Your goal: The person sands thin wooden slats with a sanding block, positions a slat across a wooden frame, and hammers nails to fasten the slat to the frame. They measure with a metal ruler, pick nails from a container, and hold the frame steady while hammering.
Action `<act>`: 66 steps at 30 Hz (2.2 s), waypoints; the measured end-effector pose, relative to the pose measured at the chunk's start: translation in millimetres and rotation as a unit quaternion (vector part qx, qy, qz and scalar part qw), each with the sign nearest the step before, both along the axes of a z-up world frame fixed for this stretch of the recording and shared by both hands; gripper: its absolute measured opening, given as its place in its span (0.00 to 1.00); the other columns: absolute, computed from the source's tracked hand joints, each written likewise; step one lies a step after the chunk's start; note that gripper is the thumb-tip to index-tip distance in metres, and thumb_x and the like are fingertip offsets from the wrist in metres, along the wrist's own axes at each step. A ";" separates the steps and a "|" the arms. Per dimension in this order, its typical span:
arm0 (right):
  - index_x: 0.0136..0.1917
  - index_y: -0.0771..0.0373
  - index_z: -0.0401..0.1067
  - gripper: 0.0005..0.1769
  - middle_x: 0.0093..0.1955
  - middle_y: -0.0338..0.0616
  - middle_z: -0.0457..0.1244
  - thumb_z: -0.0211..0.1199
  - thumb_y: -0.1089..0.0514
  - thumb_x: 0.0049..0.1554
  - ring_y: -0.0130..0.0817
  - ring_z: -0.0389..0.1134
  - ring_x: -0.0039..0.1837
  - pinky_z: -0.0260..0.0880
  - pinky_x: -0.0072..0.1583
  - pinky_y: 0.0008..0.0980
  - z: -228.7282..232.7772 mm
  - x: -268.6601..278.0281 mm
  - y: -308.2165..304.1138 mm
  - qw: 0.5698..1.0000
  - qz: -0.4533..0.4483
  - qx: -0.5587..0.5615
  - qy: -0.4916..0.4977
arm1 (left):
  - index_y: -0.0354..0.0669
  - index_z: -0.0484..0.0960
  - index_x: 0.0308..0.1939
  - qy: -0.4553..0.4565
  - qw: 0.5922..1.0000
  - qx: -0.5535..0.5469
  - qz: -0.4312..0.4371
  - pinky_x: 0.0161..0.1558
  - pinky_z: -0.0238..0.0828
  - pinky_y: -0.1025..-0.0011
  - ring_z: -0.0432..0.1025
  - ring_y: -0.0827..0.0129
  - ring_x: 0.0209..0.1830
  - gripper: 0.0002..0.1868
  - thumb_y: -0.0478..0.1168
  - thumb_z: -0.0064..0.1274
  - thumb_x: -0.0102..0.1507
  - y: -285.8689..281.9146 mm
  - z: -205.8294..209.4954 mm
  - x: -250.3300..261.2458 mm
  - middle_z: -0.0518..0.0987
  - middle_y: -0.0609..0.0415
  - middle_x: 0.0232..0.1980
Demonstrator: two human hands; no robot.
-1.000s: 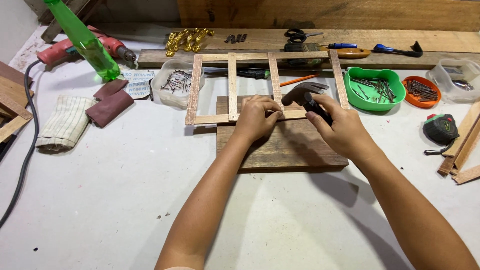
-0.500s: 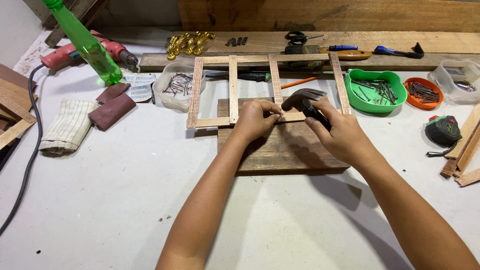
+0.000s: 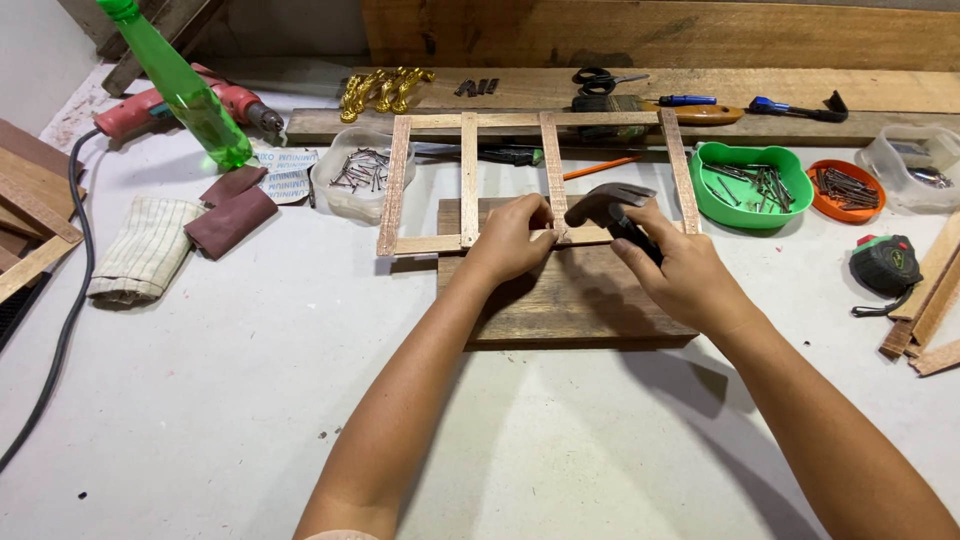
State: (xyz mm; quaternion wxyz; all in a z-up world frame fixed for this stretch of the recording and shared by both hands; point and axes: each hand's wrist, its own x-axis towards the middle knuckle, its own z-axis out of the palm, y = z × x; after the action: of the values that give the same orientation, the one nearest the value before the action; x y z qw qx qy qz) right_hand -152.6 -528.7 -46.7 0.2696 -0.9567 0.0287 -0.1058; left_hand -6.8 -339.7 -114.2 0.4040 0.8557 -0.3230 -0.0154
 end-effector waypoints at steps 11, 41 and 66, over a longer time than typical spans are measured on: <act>0.72 0.50 0.65 0.27 0.36 0.53 0.70 0.57 0.44 0.62 0.40 0.73 0.36 0.72 0.41 0.41 18.4 -3.9 16.7 0.989 -0.057 0.024 0.131 | 0.47 0.79 0.59 -0.034 0.999 -0.020 -0.034 0.59 0.74 0.60 0.75 0.59 0.55 0.26 0.39 0.64 0.56 4.6 -1.3 -9.0 0.82 0.49 0.53; 0.67 0.60 0.70 0.26 0.41 0.58 0.70 0.61 0.44 0.62 0.48 0.73 0.41 0.70 0.44 0.42 18.9 50.4 31.9 0.999 0.033 0.001 -0.035 | 0.45 0.90 0.42 -0.151 0.979 -0.048 0.127 0.56 0.72 0.61 0.77 0.59 0.47 0.10 0.39 0.66 0.57 31.1 -15.9 40.6 0.86 0.52 0.44; 0.73 0.54 0.64 0.28 0.49 0.60 0.71 0.54 0.45 0.63 0.57 0.73 0.52 0.69 0.55 0.51 26.1 88.8 53.4 0.998 -0.004 -0.022 0.063 | 0.39 0.87 0.37 -0.157 0.981 -0.038 0.110 0.51 0.74 0.62 0.75 0.58 0.44 0.07 0.39 0.64 0.60 42.4 -21.1 50.4 0.85 0.51 0.39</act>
State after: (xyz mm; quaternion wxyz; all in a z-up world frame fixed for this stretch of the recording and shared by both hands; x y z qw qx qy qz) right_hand -63.8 -475.3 -20.6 0.2453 -0.9672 0.0475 -0.0466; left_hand 43.6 -297.3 -135.3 0.3792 0.8619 -0.2868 0.1762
